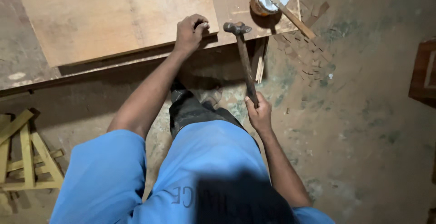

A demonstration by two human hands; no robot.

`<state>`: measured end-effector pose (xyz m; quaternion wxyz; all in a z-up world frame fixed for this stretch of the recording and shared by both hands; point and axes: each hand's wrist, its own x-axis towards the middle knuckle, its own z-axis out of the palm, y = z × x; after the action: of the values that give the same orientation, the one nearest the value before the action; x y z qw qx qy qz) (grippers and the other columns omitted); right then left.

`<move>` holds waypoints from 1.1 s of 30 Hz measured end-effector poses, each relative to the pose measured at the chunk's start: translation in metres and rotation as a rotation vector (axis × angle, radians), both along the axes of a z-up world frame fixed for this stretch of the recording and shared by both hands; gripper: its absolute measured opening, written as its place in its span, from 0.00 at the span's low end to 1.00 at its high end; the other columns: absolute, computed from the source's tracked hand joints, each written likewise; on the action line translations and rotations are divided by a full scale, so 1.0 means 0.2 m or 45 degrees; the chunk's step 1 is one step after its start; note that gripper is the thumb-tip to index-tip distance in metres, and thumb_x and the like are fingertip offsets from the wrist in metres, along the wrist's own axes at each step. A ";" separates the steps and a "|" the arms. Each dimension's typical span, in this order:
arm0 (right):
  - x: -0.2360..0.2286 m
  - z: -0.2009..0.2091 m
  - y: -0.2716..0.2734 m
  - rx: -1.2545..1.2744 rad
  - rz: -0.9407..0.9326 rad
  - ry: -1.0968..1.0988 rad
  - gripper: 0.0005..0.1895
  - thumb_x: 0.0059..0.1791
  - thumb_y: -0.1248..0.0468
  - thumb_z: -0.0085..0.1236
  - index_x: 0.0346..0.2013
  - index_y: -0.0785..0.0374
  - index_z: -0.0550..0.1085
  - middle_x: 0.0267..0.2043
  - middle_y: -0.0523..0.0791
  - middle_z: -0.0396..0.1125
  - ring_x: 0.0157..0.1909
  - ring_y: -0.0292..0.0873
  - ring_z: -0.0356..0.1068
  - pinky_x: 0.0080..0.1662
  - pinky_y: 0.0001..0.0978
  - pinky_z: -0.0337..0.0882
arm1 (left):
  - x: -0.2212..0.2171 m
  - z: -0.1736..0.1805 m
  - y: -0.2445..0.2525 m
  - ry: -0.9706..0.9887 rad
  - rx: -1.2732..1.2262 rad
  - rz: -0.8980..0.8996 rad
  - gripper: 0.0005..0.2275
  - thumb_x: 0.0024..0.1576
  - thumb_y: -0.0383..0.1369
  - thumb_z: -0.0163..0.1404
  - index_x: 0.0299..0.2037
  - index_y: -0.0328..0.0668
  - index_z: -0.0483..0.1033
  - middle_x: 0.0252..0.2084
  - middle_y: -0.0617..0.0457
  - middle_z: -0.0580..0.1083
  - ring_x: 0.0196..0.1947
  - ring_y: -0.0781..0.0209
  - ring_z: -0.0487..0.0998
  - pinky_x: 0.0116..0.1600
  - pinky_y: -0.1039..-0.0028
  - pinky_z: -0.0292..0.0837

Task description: The person applies glue to the edge of a wooden strip with a brush, positions the strip onto a wooden board, and hammers nails into the strip to secure it.

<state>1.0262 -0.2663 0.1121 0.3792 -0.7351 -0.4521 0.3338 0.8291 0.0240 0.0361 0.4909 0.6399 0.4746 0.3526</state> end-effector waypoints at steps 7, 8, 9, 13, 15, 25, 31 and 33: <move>0.01 -0.02 -0.02 -0.083 -0.025 -0.082 0.09 0.53 0.62 0.56 0.36 0.66 0.71 0.21 0.41 0.58 0.26 0.33 0.59 0.31 0.31 0.63 | 0.03 -0.06 -0.04 0.079 0.574 0.004 0.03 0.55 0.22 0.57 0.36 0.36 0.80 0.37 0.48 0.69 0.41 0.51 0.69 0.46 0.64 0.69; 0.01 -0.01 -0.01 -0.057 -0.007 -0.080 0.08 0.53 0.62 0.56 0.36 0.66 0.71 0.22 0.41 0.59 0.27 0.33 0.59 0.31 0.31 0.63 | 0.04 -0.06 -0.03 0.073 0.583 0.024 0.03 0.55 0.21 0.57 0.36 0.37 0.80 0.36 0.49 0.69 0.41 0.51 0.69 0.46 0.64 0.69; 0.00 -0.01 0.00 -0.032 0.011 -0.078 0.08 0.54 0.62 0.56 0.36 0.66 0.71 0.23 0.41 0.59 0.27 0.33 0.60 0.32 0.31 0.64 | 0.04 -0.07 -0.03 0.067 0.593 0.044 0.03 0.54 0.21 0.57 0.35 0.37 0.79 0.36 0.49 0.69 0.41 0.51 0.69 0.46 0.63 0.69; -0.05 0.02 -0.04 -0.034 -0.005 -0.051 0.09 0.55 0.61 0.54 0.38 0.65 0.71 0.21 0.41 0.61 0.25 0.34 0.61 0.30 0.32 0.63 | 0.04 -0.11 -0.06 0.045 0.575 0.049 0.04 0.54 0.21 0.58 0.36 0.37 0.80 0.36 0.50 0.69 0.41 0.52 0.69 0.46 0.64 0.68; -0.06 0.03 0.00 -0.020 0.004 0.014 0.09 0.56 0.60 0.53 0.40 0.65 0.71 0.22 0.41 0.62 0.25 0.34 0.62 0.30 0.32 0.64 | 0.05 -0.11 -0.03 0.062 0.579 0.056 0.04 0.53 0.20 0.58 0.35 0.37 0.80 0.36 0.50 0.69 0.41 0.52 0.69 0.45 0.64 0.69; -0.05 0.03 0.07 -0.060 0.125 -0.116 0.11 0.56 0.60 0.51 0.40 0.66 0.70 0.21 0.47 0.64 0.24 0.42 0.68 0.30 0.37 0.66 | 0.06 -0.13 -0.05 0.155 0.661 0.074 0.05 0.52 0.19 0.58 0.35 0.37 0.80 0.37 0.51 0.70 0.41 0.53 0.70 0.44 0.64 0.70; -0.04 -0.04 0.10 -0.110 0.104 -0.223 0.11 0.57 0.59 0.52 0.40 0.66 0.72 0.22 0.51 0.62 0.25 0.46 0.66 0.32 0.40 0.66 | 0.06 -0.16 -0.05 0.175 0.695 0.084 0.04 0.54 0.20 0.59 0.34 0.38 0.81 0.36 0.53 0.70 0.39 0.55 0.70 0.43 0.65 0.69; -0.05 -0.06 0.10 -0.094 0.111 -0.240 0.12 0.57 0.59 0.52 0.40 0.66 0.72 0.23 0.50 0.62 0.25 0.44 0.66 0.33 0.40 0.66 | 0.07 -0.17 -0.05 0.195 0.700 0.093 0.04 0.54 0.21 0.59 0.33 0.39 0.81 0.35 0.53 0.70 0.38 0.56 0.70 0.42 0.65 0.69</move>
<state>1.0170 -0.2461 0.1010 0.2927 -0.7562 -0.5047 0.2960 0.8432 0.0149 0.0027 0.2486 0.7564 0.4195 0.4359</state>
